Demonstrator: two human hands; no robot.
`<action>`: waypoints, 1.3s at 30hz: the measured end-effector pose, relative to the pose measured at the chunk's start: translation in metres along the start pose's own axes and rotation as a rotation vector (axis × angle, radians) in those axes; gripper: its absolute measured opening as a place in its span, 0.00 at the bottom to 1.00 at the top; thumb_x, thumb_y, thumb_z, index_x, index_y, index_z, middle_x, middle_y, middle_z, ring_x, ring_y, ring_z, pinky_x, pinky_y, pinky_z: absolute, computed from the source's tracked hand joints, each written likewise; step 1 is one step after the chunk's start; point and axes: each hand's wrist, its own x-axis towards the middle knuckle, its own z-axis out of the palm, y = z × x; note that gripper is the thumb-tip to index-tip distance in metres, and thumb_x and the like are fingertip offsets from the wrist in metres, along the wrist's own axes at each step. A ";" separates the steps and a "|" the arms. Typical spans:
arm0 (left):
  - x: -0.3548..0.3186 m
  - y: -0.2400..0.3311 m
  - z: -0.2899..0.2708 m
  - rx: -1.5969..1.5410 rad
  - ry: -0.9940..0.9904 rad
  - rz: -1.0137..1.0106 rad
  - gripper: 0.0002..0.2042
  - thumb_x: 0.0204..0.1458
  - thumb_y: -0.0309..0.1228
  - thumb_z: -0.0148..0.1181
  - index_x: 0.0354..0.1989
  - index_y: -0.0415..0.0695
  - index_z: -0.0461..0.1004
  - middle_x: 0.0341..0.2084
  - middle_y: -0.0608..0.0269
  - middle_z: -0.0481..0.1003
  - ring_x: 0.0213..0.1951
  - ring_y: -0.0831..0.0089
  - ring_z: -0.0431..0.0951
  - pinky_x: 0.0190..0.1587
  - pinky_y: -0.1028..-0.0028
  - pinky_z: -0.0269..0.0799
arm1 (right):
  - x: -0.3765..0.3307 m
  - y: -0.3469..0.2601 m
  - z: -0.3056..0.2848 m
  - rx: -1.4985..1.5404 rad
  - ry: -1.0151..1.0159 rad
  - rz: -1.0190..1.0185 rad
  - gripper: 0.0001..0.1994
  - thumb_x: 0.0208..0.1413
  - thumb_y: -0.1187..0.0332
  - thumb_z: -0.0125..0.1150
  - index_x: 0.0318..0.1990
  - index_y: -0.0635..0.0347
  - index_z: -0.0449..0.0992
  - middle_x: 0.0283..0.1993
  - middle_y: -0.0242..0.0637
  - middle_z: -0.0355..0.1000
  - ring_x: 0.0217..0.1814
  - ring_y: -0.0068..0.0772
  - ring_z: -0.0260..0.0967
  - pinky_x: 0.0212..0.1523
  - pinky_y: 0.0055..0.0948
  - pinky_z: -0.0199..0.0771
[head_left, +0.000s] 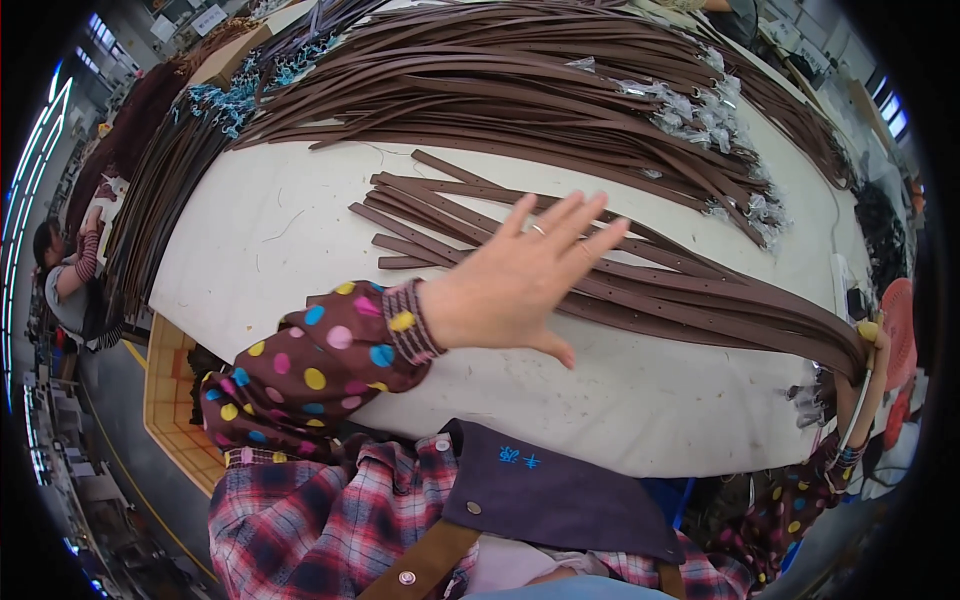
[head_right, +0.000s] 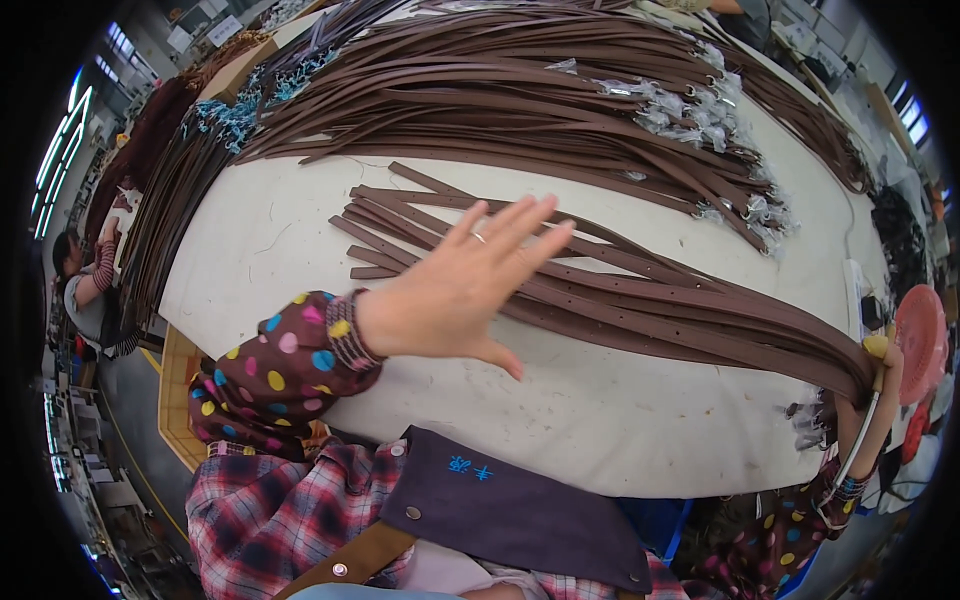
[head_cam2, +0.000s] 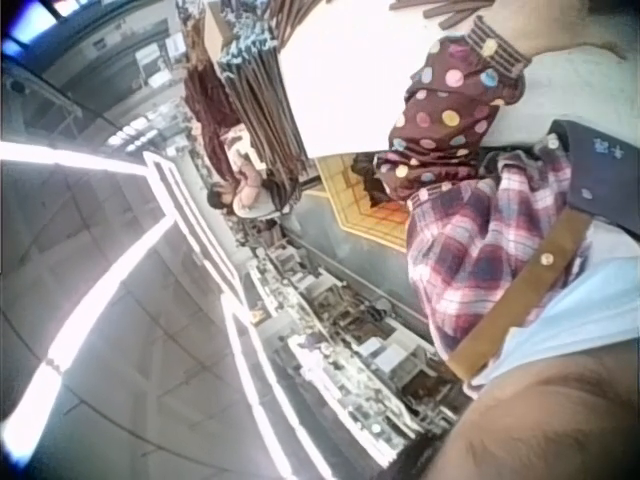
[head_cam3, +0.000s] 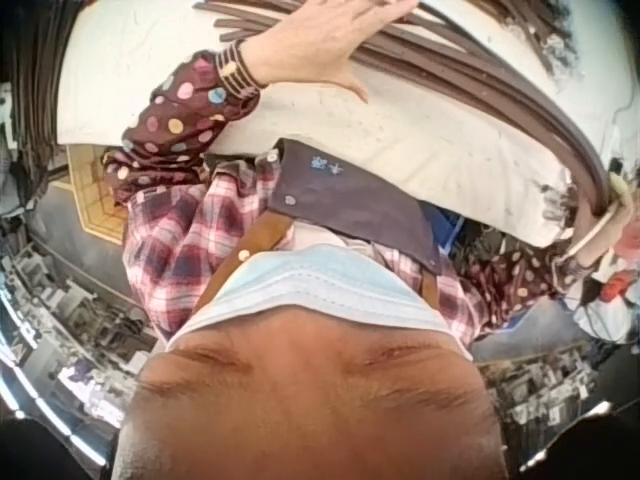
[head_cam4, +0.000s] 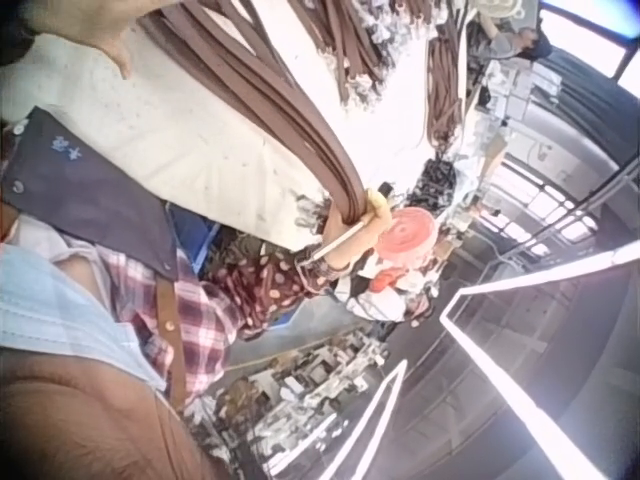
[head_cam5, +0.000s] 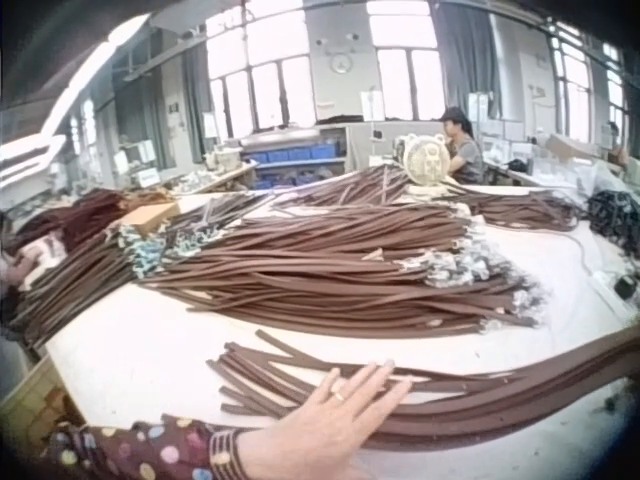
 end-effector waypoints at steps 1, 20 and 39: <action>0.010 0.015 0.014 -0.001 0.021 0.047 0.59 0.29 0.49 0.76 0.69 0.41 0.45 0.67 0.41 0.46 0.68 0.48 0.49 0.65 0.46 0.47 | -0.002 -0.005 -0.006 -0.005 0.004 -0.009 0.29 0.44 0.80 0.66 0.56 0.62 0.63 0.50 0.37 0.68 0.52 0.30 0.66 0.55 0.23 0.62; 0.022 -0.036 -0.150 0.114 0.017 -0.131 0.13 0.47 0.26 0.64 0.39 0.40 0.69 0.24 0.60 0.71 0.27 0.72 0.70 0.32 0.75 0.68 | 0.007 -0.002 -0.005 0.053 0.161 -0.008 0.28 0.47 0.84 0.60 0.58 0.60 0.62 0.55 0.38 0.64 0.57 0.34 0.63 0.60 0.26 0.58; 0.020 -0.076 -0.210 0.064 -0.192 -0.418 0.14 0.47 0.30 0.66 0.38 0.35 0.71 0.27 0.51 0.73 0.29 0.62 0.74 0.36 0.69 0.68 | 0.143 -0.061 0.038 0.007 0.128 -0.365 0.26 0.41 0.75 0.71 0.48 0.56 0.64 0.34 0.43 0.71 0.36 0.53 0.72 0.37 0.35 0.72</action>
